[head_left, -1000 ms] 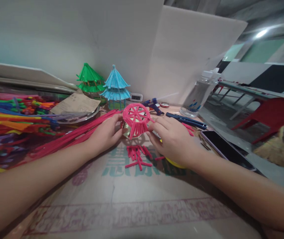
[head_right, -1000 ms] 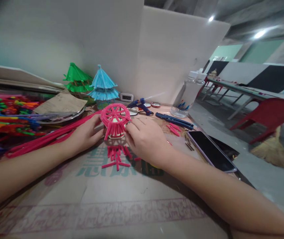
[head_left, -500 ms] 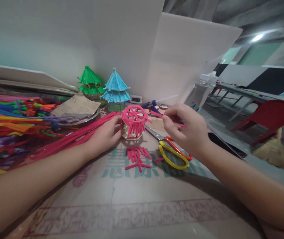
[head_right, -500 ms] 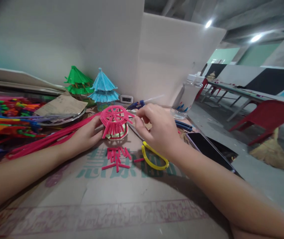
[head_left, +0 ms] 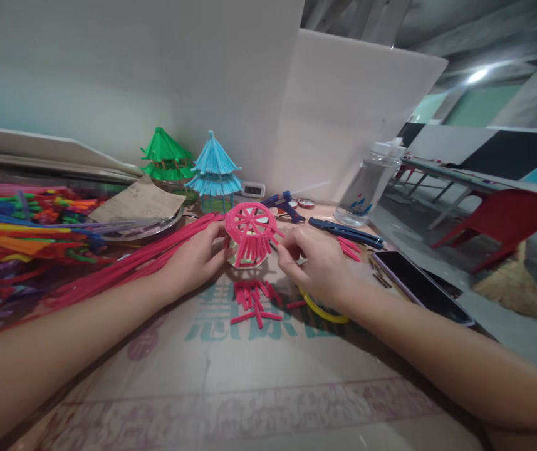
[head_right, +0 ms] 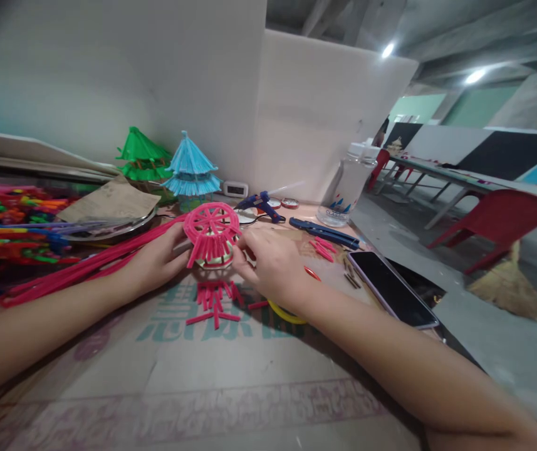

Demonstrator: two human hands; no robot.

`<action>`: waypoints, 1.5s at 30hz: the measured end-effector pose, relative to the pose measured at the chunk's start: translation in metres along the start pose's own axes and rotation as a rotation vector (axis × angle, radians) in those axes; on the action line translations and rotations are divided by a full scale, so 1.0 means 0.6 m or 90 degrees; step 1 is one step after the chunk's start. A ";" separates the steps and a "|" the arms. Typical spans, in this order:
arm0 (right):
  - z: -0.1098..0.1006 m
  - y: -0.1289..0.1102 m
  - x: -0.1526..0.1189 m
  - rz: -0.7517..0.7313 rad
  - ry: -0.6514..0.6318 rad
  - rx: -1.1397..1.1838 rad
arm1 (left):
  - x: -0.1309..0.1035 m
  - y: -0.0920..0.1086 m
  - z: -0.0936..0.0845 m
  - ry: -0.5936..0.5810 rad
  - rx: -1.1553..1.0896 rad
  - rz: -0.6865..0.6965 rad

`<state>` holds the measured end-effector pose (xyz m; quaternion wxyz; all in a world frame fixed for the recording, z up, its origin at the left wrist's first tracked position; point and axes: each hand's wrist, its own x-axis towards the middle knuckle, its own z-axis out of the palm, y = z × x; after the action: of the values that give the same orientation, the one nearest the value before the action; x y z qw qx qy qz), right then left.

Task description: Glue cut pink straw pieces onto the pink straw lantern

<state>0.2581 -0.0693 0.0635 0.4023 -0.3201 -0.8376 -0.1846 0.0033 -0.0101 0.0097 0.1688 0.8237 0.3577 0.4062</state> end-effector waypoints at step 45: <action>-0.009 0.023 0.002 -0.093 -0.129 -0.023 | -0.003 -0.003 0.000 -0.043 -0.027 0.020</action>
<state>0.2697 -0.0617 0.0683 0.2949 -0.2825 -0.8917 -0.1951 0.0017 -0.0098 0.0077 0.1918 0.8388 0.3299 0.3882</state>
